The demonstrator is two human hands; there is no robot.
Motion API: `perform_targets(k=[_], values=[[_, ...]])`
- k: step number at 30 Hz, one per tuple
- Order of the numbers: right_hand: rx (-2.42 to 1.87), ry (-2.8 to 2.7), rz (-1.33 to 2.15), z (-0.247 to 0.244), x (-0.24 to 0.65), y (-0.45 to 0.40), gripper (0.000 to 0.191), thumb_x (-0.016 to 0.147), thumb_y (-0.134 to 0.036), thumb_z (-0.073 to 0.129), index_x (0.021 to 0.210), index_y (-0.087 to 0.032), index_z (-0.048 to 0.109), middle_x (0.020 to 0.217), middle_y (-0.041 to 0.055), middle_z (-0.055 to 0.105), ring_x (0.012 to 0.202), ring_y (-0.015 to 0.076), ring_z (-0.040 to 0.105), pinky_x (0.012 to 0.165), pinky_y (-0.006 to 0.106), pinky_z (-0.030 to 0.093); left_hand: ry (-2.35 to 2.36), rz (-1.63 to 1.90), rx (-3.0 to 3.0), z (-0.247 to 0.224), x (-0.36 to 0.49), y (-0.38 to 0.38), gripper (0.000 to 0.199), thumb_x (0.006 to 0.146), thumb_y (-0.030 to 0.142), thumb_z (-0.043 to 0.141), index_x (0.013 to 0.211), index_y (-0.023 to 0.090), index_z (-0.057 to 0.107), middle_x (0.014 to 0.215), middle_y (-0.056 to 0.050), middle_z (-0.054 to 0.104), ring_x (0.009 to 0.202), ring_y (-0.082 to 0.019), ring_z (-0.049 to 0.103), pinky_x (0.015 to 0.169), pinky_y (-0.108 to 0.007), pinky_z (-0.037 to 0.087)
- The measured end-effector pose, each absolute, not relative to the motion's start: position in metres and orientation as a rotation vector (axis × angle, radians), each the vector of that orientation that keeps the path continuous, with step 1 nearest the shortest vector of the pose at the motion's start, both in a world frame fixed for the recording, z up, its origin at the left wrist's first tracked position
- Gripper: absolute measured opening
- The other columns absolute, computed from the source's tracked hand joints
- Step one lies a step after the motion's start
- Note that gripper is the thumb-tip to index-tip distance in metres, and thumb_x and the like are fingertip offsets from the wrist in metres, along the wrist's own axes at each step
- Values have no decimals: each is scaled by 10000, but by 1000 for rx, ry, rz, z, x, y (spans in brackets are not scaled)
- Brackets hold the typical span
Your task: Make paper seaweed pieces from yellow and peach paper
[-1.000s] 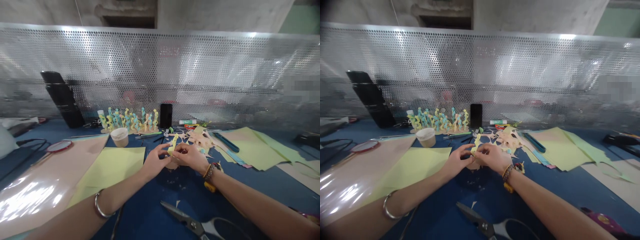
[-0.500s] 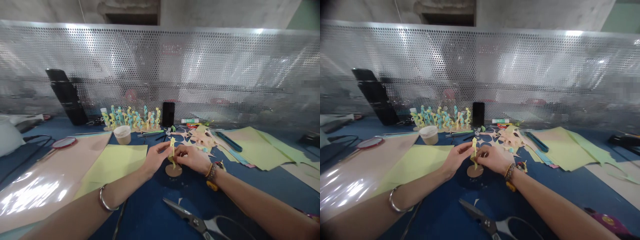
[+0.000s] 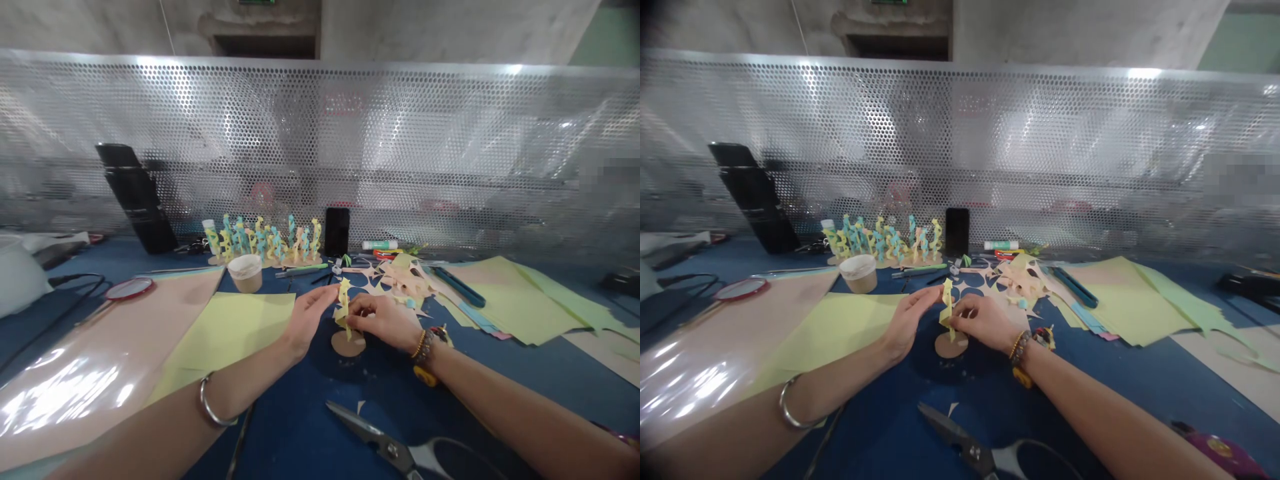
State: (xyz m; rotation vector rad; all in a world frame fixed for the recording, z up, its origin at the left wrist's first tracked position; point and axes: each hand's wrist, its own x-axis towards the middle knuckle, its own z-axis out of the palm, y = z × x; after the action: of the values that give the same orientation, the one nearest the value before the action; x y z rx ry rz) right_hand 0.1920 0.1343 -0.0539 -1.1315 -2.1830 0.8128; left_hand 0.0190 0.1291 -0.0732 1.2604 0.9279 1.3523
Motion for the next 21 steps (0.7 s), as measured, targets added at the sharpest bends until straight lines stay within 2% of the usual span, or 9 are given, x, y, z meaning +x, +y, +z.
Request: perform_targets(k=[2,5,8,13,17,21], values=[[-1132,-2173,830,-52,192,133,149,860,-262,614,768,-144,622,812,1,631,687,114,585,664,291,500,913,1345,1261,-74,18,130,324,838,404,571,983,162,730,961,-65,750,987,-223,648,944,-329,446],[-1137,-2154,843,-52,192,134,156,866,-271,605,783,-141,624,793,-3,625,669,112,581,654,289,495,918,1335,1269,-73,18,130,334,836,408,572,998,160,725,963,-70,747,994,-229,643,950,-336,438],[-1135,-2144,837,-56,194,136,150,867,-264,605,781,-142,621,798,-4,626,685,116,585,671,298,496,936,1315,1289,-72,19,129,319,770,357,666,1023,170,714,983,-63,741,979,-226,643,917,-324,458],[-1112,-2140,838,-60,194,138,154,873,-267,599,784,-143,614,777,-10,623,659,108,585,636,279,502,966,1269,1325,-73,20,129,441,676,262,741,1098,155,671,895,-61,740,883,-227,666,817,-328,508],[-1106,-2117,811,-60,195,138,171,880,-285,592,789,-141,614,769,-12,619,637,103,578,616,271,499,977,1265,1359,-70,21,128,437,727,312,678,1131,150,640,968,-75,726,953,-234,650,866,-341,488],[-1103,-2043,710,-61,198,141,165,884,-284,585,812,-139,615,833,5,628,722,127,597,679,308,507,1004,1268,1417,-68,21,127,438,794,328,569,1197,157,577,1136,-84,669,1113,-221,579,972,-326,421]])
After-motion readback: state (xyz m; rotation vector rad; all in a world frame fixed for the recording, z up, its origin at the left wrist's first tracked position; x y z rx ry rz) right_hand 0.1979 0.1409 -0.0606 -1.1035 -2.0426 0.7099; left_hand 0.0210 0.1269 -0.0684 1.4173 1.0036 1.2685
